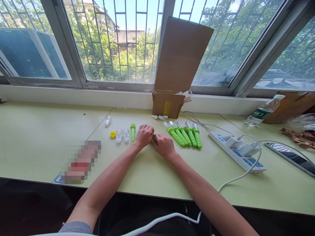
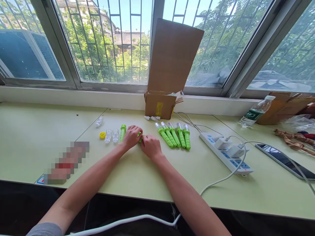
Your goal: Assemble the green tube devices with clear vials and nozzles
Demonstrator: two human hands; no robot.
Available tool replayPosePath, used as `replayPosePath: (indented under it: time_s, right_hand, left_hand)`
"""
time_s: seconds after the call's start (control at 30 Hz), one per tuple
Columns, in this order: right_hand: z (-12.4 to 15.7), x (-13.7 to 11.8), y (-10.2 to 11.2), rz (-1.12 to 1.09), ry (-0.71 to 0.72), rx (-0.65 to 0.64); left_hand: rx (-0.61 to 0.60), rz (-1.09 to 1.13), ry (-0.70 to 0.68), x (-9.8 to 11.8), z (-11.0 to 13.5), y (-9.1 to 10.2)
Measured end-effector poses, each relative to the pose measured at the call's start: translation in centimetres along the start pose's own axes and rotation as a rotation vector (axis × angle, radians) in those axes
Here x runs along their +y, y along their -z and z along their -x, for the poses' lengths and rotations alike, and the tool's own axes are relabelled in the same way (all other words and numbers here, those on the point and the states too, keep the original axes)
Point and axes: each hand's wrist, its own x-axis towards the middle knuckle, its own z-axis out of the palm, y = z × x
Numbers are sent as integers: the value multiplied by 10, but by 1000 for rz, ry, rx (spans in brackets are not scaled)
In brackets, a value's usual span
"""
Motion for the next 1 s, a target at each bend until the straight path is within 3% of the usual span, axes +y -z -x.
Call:
replayPosePath:
  time_s: [1.0]
  right_hand:
    - [1,-1,3,-17,-4,-41]
  left_hand:
    - [-3,9,-7,-2,-2,-3]
